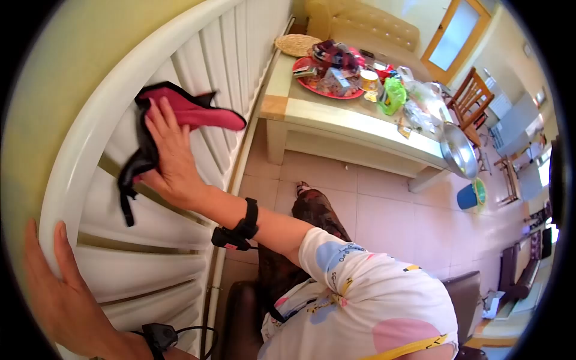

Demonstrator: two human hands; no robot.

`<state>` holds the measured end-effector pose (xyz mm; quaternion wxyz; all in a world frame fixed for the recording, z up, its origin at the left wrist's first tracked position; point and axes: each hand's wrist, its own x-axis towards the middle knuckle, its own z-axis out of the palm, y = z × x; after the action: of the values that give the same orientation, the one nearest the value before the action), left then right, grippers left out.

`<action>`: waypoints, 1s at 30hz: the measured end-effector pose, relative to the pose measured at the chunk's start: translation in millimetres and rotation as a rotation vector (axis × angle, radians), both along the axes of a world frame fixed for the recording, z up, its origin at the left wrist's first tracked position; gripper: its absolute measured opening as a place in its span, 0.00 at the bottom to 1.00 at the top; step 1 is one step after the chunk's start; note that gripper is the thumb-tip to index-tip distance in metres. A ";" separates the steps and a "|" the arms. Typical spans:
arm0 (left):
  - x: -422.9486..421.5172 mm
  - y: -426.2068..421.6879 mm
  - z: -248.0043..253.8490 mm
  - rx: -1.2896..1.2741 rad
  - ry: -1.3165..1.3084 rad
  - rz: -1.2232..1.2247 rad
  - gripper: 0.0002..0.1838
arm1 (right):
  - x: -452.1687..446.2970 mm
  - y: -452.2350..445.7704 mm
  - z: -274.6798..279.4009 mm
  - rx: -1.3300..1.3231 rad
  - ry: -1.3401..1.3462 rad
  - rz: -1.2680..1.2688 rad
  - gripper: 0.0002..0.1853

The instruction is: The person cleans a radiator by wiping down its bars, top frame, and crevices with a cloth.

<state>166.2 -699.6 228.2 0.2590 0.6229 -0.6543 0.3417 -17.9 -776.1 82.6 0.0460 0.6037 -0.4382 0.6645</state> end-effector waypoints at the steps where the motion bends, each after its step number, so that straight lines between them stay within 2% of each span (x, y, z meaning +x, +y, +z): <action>1: -0.7 1.2 -0.4 0.012 0.039 -0.030 0.27 | 1.5 -0.7 6.9 -0.009 0.016 -0.005 0.43; 3: 0.9 -1.8 -2.0 -0.004 0.041 -0.025 0.26 | 8.5 1.7 1.1 -0.020 -0.016 -0.010 0.43; 6: -2.9 0.7 -0.8 -0.002 0.051 -0.055 0.26 | 25.0 -3.6 -61.5 -0.100 -0.150 -0.041 0.44; 7: -3.1 1.5 1.8 0.013 0.061 -0.093 0.25 | 31.4 2.2 -89.0 0.001 -0.252 -0.026 0.43; 8: -4.2 -1.4 1.0 -0.145 -0.054 -0.091 0.22 | 37.4 8.3 -116.7 0.175 -0.421 -0.032 0.42; 9: -6.5 -0.8 1.1 -0.148 -0.072 -0.069 0.22 | 43.5 18.0 -144.1 0.252 -0.579 0.015 0.40; 10: -10.5 2.2 1.4 -0.146 -0.054 -0.068 0.22 | 48.1 18.0 -183.8 0.326 -0.567 -0.066 0.39; 11: -12.4 2.9 0.7 -0.145 -0.031 -0.066 0.21 | 53.2 25.7 -207.0 0.527 -0.690 -0.062 0.37; 12: -6.7 -1.8 -1.3 -0.216 -0.080 -0.126 0.22 | 59.4 15.1 -267.6 0.355 -0.468 -0.204 0.37; 14: -3.7 -4.1 -2.9 -0.267 -0.156 -0.102 0.21 | 50.5 37.5 -266.5 0.525 -0.858 0.171 0.33; 15: -3.0 -5.6 -3.1 -0.318 -0.215 -0.099 0.21 | 53.9 34.9 -267.0 0.410 -0.750 -0.023 0.26; 16: -2.4 -6.4 -3.3 -0.313 -0.229 -0.074 0.21 | 47.1 35.3 -260.4 0.523 -0.752 0.009 0.22; 17: -2.2 -5.6 -3.2 -0.312 -0.242 -0.065 0.21 | 44.8 42.8 -240.2 0.393 -0.588 -0.030 0.22; 18: -1.8 -3.5 -2.3 -0.303 -0.259 -0.057 0.21 | 25.9 38.6 -236.1 1.028 -0.576 -0.091 0.17; 19: -2.2 -0.2 -0.1 -0.285 -0.282 -0.030 0.21 | -1.3 21.5 -285.1 0.924 -0.474 0.217 0.12; 21: -3.8 7.2 -1.0 -0.216 -0.128 -0.196 0.23 | 1.5 62.4 -196.0 1.154 -1.036 0.643 0.08; 22: -0.3 11.7 -5.4 -0.197 -0.138 -0.167 0.23 | -3.2 72.7 -173.1 1.123 -0.953 0.712 0.08; 23: 3.0 15.3 -13.0 -0.271 -0.169 -0.426 0.22 | -5.8 82.7 -145.5 1.058 -0.966 0.790 0.07; 24: 4.1 20.6 -22.7 -0.340 -0.195 -0.689 0.21 | -3.9 92.0 -123.6 0.987 -1.074 0.762 0.07; 26: -0.2 48.0 -65.6 -0.154 0.013 -1.006 0.23 | -14.8 108.3 -93.6 0.875 -1.120 1.074 0.10; 28: -1.3 66.6 -119.1 0.194 0.300 -1.075 0.28 | -10.9 122.2 -77.7 0.798 -1.288 1.174 0.18; 30: -10.2 70.4 -154.5 0.235 0.542 -1.025 0.34 | -8.6 132.1 -75.2 0.740 -1.409 1.230 0.25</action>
<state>155.9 -629.1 73.7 0.4784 0.3167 -0.8157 -0.0732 -26.5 -644.0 7.4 -0.7653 0.1705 -0.1566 0.6006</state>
